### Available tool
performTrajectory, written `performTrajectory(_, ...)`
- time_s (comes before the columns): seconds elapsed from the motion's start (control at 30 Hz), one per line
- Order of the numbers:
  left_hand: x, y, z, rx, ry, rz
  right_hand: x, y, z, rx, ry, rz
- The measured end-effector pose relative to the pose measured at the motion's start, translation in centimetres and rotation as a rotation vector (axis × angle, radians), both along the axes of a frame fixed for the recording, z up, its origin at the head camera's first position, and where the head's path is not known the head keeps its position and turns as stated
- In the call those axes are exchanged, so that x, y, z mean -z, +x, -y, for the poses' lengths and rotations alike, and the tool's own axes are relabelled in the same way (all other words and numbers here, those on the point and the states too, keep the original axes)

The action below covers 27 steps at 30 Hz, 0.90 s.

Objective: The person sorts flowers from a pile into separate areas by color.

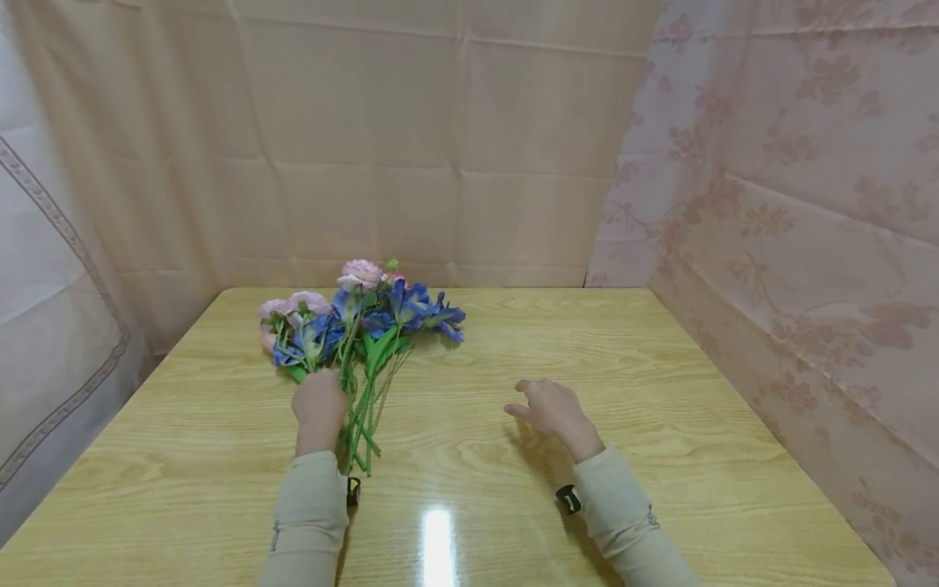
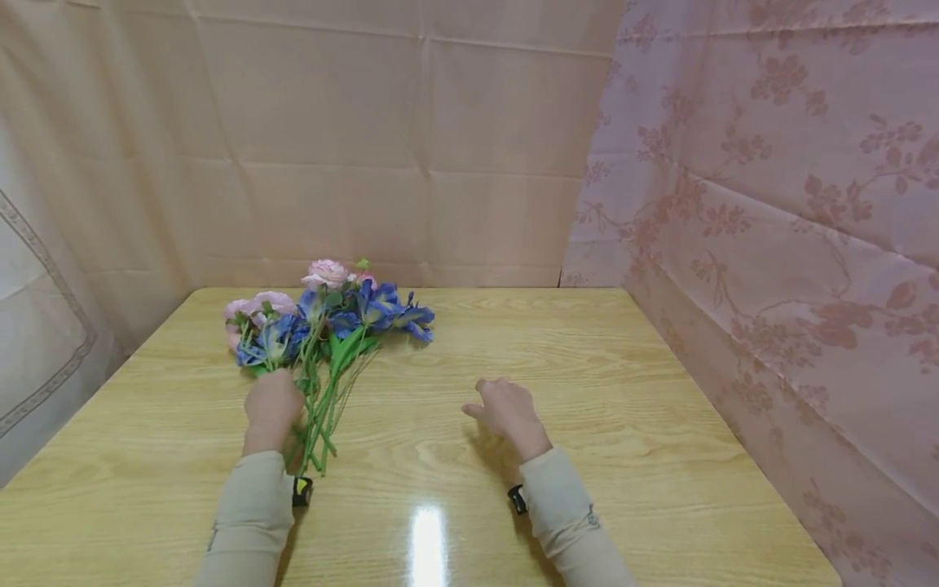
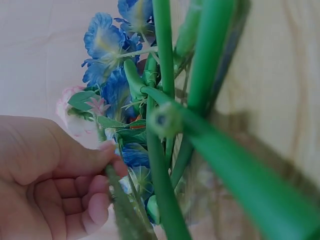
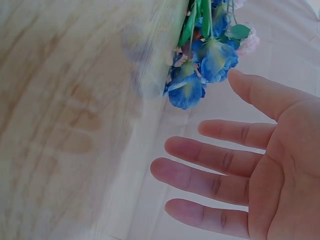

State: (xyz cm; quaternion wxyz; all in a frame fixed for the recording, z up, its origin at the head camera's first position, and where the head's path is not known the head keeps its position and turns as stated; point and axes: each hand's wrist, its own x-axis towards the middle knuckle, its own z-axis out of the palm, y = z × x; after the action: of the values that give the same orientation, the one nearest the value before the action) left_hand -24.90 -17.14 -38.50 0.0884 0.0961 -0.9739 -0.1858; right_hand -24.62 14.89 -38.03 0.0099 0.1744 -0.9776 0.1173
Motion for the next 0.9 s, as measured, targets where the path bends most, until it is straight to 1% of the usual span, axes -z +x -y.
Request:
performTrajectory(0.13,0.0,-0.1,0.2,-0.002,0.004,-0.016,0.0,0.0,0.0,0.006,-0.002,0.008)
performTrajectory(0.2,0.0,-0.1,0.2,-0.015,0.018,-0.026,0.0,0.0,0.0,0.006,-0.007,0.016)
performTrajectory(0.3,-0.1,-0.1,0.1,-0.036,0.04,-0.06,0.1,0.0,0.1,0.001,-0.014,0.028)
performTrajectory(0.37,-0.2,0.0,-0.1,-0.045,0.067,-0.108,0.2,-0.1,0.1,-0.004,-0.021,0.033)
performTrajectory(0.47,-0.7,0.1,-0.4,-0.037,0.103,-0.203,0.2,0.0,0.1,-0.011,-0.04,0.03)
performTrajectory(0.53,-1.1,0.2,-0.7,-0.031,0.146,-0.261,0.2,0.0,0.2,-0.015,-0.072,0.016)
performTrajectory(0.57,-1.3,0.3,-0.9,-0.025,0.17,-0.277,0.2,0.0,0.3,-0.019,-0.094,0.01)
performTrajectory(0.7,-2.0,0.9,-1.3,-0.008,0.27,-0.3,0.1,0.0,0.5,-0.028,-0.199,-0.021)
performTrajectory(0.9,-2.6,1.8,-2.3,0.052,0.393,-0.345,-0.1,-0.1,1.4,-0.02,-0.369,-0.055)
